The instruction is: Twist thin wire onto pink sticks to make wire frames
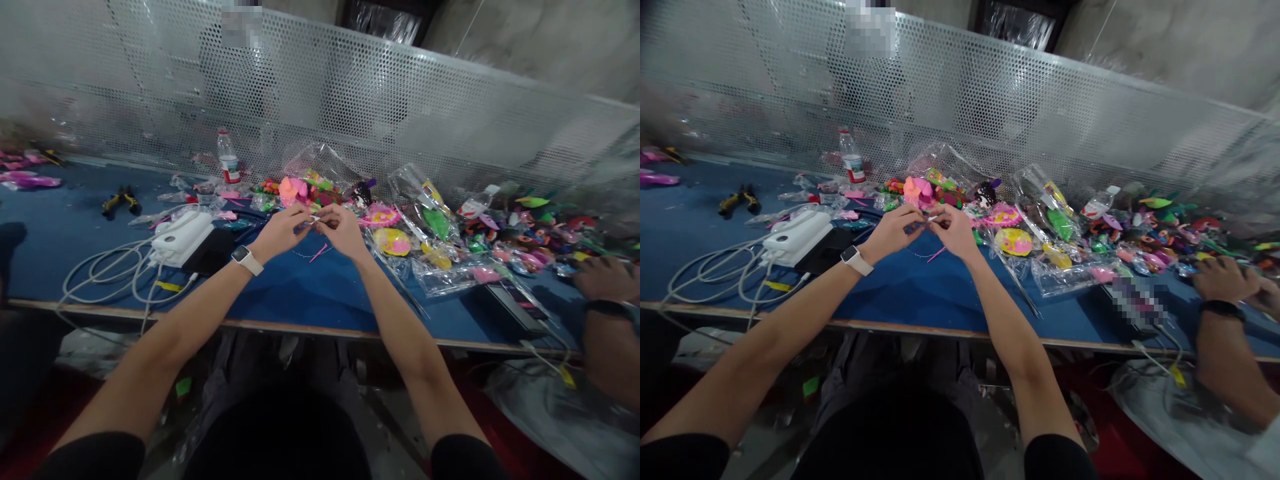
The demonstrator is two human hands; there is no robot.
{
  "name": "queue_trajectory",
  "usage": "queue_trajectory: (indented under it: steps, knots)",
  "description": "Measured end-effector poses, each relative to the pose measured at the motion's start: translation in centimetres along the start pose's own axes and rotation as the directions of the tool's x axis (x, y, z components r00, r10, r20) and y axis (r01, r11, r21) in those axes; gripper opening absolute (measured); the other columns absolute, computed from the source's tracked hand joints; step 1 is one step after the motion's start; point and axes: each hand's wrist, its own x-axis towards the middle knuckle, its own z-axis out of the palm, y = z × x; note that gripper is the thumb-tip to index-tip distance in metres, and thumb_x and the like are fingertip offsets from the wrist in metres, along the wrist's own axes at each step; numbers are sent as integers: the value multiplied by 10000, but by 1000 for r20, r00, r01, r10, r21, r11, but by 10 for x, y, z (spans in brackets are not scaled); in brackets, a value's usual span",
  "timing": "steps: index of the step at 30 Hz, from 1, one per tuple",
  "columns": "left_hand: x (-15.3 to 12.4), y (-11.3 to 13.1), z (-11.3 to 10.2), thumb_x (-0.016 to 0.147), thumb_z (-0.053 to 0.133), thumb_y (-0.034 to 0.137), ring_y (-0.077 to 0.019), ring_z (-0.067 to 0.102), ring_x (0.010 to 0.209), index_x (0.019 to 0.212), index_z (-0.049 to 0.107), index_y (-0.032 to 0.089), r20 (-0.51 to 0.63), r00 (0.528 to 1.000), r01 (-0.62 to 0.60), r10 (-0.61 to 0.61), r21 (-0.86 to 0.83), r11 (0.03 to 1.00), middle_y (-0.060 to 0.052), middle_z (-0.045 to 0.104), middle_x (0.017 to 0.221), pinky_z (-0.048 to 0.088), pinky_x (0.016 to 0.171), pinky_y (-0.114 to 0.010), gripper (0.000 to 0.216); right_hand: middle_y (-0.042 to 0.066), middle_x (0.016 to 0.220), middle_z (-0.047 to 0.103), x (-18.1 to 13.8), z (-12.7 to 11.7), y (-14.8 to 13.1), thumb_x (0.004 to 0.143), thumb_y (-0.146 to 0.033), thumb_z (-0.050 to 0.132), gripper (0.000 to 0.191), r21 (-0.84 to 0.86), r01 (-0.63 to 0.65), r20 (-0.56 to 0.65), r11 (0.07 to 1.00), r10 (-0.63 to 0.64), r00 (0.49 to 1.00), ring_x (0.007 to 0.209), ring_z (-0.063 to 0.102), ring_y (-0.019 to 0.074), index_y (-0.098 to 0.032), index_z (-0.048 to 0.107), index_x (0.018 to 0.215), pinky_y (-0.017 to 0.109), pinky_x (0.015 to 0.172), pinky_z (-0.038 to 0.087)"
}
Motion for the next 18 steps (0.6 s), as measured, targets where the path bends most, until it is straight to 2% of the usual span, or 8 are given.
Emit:
queue_trajectory:
  steps: [5, 10, 14, 18]
  knots:
    - [-2, -6, -3, 1046, 620, 196, -214, 698, 985, 1091, 710, 169, 113, 992, -79, 64, 137, 987, -120, 710, 1148, 585, 803, -326, 105, 25, 737, 754, 0, 1, -2, 800, -411, 814, 297, 5, 11, 21, 1000, -11, 1000, 677, 730, 206, -229, 666, 982, 367, 705, 617]
    - [-3, -5, -4, 1084, 579, 210, -201, 706, 971, 1112, 718, 166, 123, 988, -120, 98, 193, 974, -112, 712, 1162, 578, 786, -310, 148, 28, 762, 760, 0, 0, -2, 799, -371, 783, 265, 25, 30, 30, 999, -30, 999, 692, 730, 205, -222, 679, 991, 362, 712, 609]
    - [-4, -4, -2, 1102, 554, 227, -190, 706, 967, 1098, 723, 164, 128, 989, -106, 78, 236, 966, -109, 711, 1139, 573, 775, -292, 180, 34, 787, 764, 0, 0, 0, 812, -394, 777, 260, -3, 18, 36, 1000, -18, 999, 743, 739, 211, -219, 694, 987, 373, 755, 623]
    - [-5, -4, 0, 1108, 548, 247, -186, 711, 941, 1127, 723, 169, 140, 988, -98, 65, 246, 964, -112, 711, 1157, 568, 743, -286, 192, 49, 840, 778, 0, 0, -1, 831, -386, 766, 240, -53, 59, 49, 997, -57, 997, 817, 757, 233, -213, 718, 989, 399, 814, 629]
